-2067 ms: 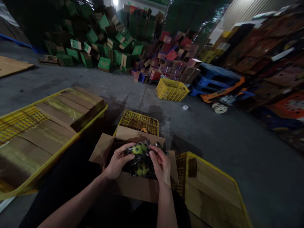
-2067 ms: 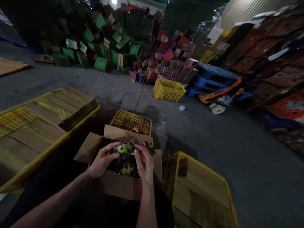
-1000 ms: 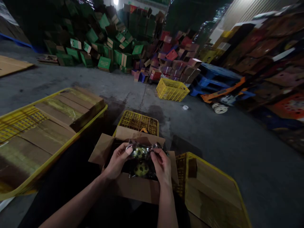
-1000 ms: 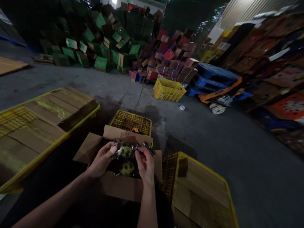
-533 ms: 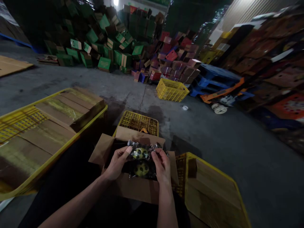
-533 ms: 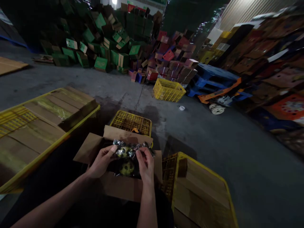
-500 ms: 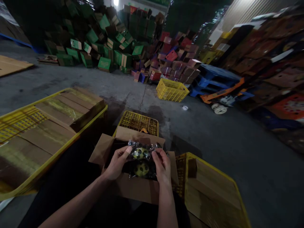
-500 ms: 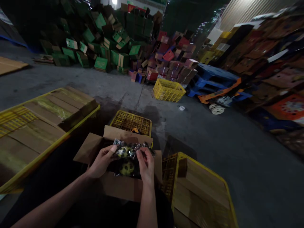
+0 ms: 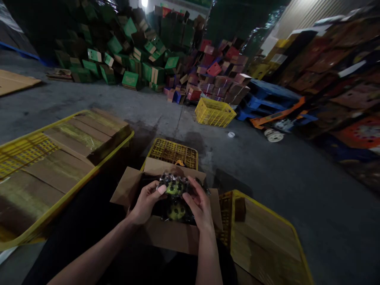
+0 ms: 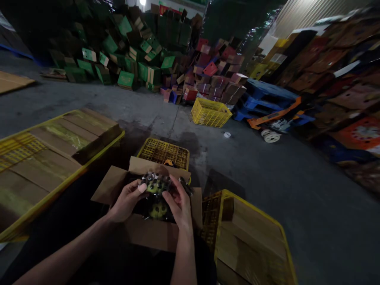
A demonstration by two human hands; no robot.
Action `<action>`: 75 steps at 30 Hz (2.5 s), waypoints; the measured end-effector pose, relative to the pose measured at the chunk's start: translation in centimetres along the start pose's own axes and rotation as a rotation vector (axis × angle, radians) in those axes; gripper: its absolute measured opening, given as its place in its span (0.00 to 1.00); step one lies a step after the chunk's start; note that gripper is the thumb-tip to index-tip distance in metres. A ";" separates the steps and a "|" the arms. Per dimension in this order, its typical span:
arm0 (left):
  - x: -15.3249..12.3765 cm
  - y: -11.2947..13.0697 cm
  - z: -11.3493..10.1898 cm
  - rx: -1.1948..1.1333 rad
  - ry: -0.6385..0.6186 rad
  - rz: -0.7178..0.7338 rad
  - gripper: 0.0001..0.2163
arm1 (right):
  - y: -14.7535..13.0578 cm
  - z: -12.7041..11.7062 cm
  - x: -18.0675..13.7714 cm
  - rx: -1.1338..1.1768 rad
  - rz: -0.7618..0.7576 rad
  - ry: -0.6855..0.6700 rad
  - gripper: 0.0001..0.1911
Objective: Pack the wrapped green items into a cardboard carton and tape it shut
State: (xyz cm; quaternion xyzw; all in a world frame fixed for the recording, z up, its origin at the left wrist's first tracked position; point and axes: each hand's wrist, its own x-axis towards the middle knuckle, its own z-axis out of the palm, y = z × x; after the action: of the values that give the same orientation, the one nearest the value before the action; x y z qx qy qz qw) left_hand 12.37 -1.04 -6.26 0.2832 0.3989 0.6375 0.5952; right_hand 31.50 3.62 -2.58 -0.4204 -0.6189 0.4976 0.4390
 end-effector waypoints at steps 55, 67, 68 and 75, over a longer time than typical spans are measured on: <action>-0.1 0.5 0.3 -0.161 0.038 -0.055 0.19 | 0.5 0.0 0.1 -0.116 -0.111 -0.003 0.15; 0.3 -0.7 -0.3 0.087 0.052 0.122 0.18 | 0.5 0.1 -0.1 -0.185 -0.037 0.130 0.12; 0.3 -0.6 -0.2 0.062 0.029 0.094 0.20 | 0.4 0.1 -0.1 -0.204 -0.018 0.128 0.12; -0.4 0.3 0.1 0.045 0.009 0.018 0.18 | -0.2 0.0 -0.3 -0.243 0.011 0.118 0.15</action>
State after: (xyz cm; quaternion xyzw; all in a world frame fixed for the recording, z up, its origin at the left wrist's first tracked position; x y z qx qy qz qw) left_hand 12.34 -1.43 -5.90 0.2974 0.4134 0.6348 0.5811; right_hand 31.55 3.33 -2.46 -0.5024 -0.6454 0.3956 0.4178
